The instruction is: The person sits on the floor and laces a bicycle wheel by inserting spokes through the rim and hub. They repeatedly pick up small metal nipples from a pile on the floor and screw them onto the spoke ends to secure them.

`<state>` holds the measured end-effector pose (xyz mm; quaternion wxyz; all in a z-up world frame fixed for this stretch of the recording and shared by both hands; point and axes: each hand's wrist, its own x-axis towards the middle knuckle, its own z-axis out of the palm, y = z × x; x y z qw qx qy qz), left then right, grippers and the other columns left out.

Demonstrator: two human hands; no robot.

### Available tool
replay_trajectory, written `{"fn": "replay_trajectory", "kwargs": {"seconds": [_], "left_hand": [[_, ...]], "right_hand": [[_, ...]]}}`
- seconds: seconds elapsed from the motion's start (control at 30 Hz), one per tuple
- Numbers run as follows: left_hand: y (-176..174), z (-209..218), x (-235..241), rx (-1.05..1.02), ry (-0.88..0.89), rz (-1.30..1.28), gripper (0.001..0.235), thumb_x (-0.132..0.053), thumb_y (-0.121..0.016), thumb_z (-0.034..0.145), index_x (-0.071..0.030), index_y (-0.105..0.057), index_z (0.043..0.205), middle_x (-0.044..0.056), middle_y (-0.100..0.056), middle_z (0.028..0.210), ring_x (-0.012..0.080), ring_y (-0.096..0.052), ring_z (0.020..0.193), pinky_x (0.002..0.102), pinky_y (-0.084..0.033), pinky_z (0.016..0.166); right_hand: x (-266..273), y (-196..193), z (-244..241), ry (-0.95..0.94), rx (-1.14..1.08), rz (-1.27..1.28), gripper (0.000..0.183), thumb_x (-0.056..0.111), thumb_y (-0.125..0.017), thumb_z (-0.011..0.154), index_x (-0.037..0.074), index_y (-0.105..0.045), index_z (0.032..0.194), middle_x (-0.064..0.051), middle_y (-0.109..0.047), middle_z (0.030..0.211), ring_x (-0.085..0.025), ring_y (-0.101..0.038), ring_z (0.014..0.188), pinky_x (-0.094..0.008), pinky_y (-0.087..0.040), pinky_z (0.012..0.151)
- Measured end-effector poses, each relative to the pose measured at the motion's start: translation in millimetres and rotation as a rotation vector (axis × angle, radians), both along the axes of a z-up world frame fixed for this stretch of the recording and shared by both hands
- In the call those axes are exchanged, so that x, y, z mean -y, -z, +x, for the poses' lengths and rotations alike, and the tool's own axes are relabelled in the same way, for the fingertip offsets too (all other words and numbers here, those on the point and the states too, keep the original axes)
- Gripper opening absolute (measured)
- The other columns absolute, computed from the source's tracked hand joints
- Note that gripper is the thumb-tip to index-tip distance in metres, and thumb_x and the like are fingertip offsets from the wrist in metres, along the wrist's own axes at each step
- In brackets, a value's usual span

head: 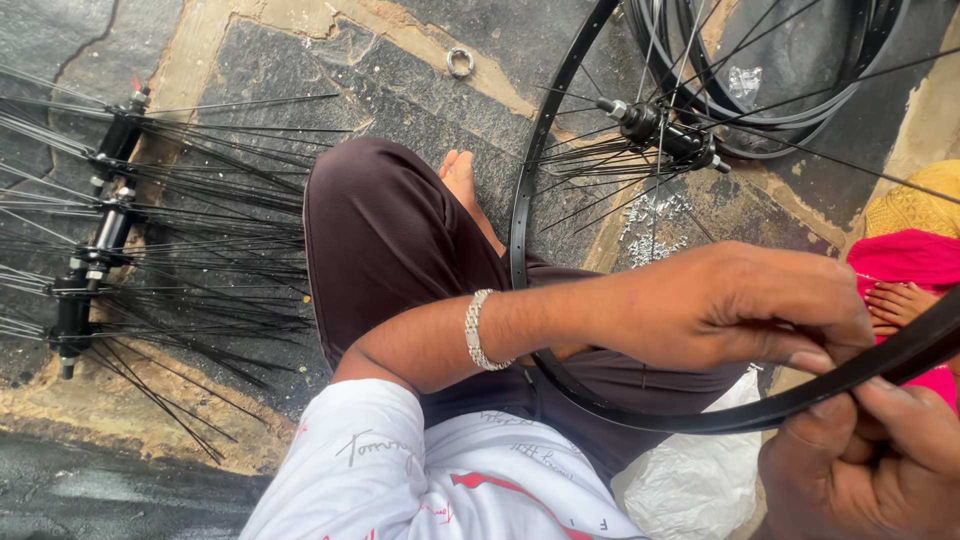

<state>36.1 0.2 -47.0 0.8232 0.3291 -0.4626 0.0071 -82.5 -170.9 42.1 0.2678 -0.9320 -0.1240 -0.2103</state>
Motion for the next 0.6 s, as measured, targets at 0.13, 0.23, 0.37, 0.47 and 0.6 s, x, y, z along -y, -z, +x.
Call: {"fn": "replay_trajectory", "kwargs": {"seconds": [0.13,0.23,0.37,0.47,0.6], "left_hand": [[-1,-2,4,0.027,-0.134,0.03,0.017,-0.033,-0.057,0.117,-0.019,-0.056,0.126,-0.005,-0.062,0.114,0.0127,-0.062,0.106,0.026,-0.049,0.094],[1,-6,-2,0.043,-0.205,0.123,0.015,-0.03,-0.058,0.113,-0.019,-0.058,0.123,-0.004,-0.061,0.107,0.0116,-0.062,0.101,0.028,-0.042,0.086],[0,-19,-7,-0.019,-0.344,0.188,0.017,-0.029,-0.063,0.108,-0.021,-0.062,0.123,-0.008,-0.06,0.095,0.0071,-0.062,0.093,0.029,-0.037,0.082],[-1,-25,0,-0.078,-0.364,0.166,0.014,-0.027,-0.065,0.107,-0.023,-0.065,0.12,-0.009,-0.062,0.094,0.0054,-0.065,0.093,0.028,-0.039,0.081],[2,-22,7,-0.066,-0.274,0.026,0.012,-0.024,-0.067,0.11,-0.022,-0.062,0.12,-0.007,-0.066,0.108,0.008,-0.067,0.106,0.024,-0.047,0.087]], "right_hand": [[-2,5,2,0.001,0.005,0.081,0.034,0.023,-0.066,0.115,-0.003,-0.048,0.124,-0.003,-0.048,0.069,-0.008,-0.046,0.06,-0.019,-0.039,0.059],[-3,7,2,0.004,0.005,0.116,0.034,0.024,-0.066,0.115,-0.004,-0.048,0.124,-0.003,-0.049,0.07,-0.008,-0.047,0.061,-0.019,-0.039,0.059],[-3,6,4,0.0,-0.004,0.149,0.035,0.025,-0.066,0.115,-0.004,-0.048,0.125,-0.003,-0.05,0.072,-0.008,-0.047,0.061,-0.018,-0.039,0.059],[-5,8,3,-0.008,-0.021,0.179,0.036,0.026,-0.066,0.115,-0.004,-0.048,0.126,-0.003,-0.05,0.074,-0.008,-0.047,0.062,-0.018,-0.039,0.06],[-11,12,7,-0.021,-0.03,0.224,0.038,0.027,-0.066,0.116,-0.004,-0.048,0.127,-0.004,-0.051,0.076,-0.008,-0.047,0.063,-0.018,-0.039,0.06]]}}
